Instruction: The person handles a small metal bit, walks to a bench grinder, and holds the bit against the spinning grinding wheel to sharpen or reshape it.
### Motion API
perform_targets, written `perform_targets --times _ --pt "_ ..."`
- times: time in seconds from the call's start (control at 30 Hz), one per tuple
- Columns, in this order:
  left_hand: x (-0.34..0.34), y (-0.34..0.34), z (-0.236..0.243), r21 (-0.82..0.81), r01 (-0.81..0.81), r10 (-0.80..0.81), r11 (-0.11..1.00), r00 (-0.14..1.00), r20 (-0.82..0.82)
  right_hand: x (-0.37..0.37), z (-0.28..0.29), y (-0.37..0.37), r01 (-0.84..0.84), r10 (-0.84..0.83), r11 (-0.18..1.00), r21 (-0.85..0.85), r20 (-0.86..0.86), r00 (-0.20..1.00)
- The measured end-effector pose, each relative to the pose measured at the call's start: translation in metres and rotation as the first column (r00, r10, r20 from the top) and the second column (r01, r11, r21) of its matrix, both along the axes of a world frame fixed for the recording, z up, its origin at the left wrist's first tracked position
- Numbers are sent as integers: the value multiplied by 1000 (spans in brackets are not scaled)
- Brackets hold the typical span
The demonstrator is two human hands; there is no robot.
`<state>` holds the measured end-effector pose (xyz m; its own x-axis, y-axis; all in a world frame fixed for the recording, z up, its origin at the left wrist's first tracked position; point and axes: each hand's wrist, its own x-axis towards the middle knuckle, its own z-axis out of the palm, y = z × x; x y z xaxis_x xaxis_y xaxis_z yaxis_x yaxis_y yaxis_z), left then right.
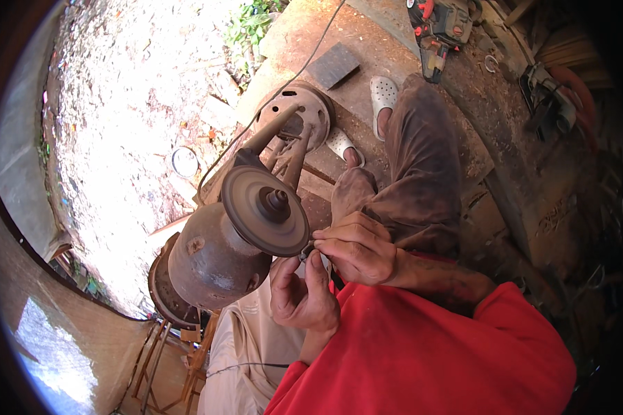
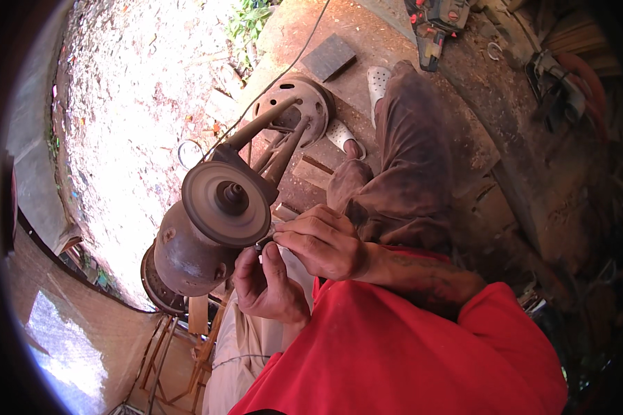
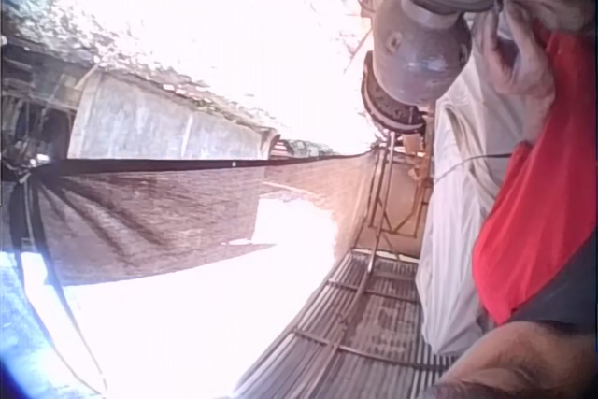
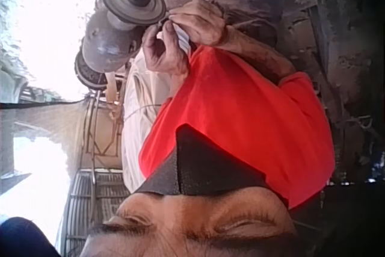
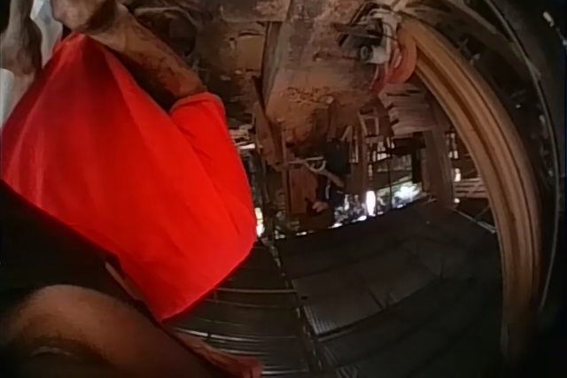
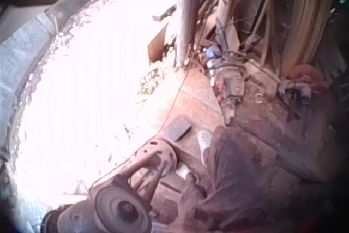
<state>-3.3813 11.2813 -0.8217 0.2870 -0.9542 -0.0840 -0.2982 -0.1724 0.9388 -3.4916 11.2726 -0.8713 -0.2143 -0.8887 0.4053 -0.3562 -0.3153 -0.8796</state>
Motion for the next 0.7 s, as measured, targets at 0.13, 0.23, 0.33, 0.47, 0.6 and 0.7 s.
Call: perform_targets --times 0.13,0.23,0.33,0.47,0.6,0.7 --pt "-3 -1 1 8 -22 23 1000 1000 -17 1 0 0 2 -2 1000 -4 -2 1000" --pt "-3 -2 0 -2 -28 28 1000 999 -29 1 -1 1 0 0 1000 -1 -9 1000" --pt "-4 -3 0 -19 -18 18 1000 1000 -16 1 0 0 6 -6 1000 -6 -2 1000" --pt "-3 -3 -1 -25 -12 12 1000 1000 16 1 0 0 -1 1 1000 -6 -4 1000" --pt "-4 -3 -2 -22 -24 24 999 1000 -2 1 1 -1 3 -3 1000 -5 -3 1000" --pt "-3 -3 -3 -24 -22 22 999 1000 3 1 0 -1 7 -7 1000 -7 -8 1000"
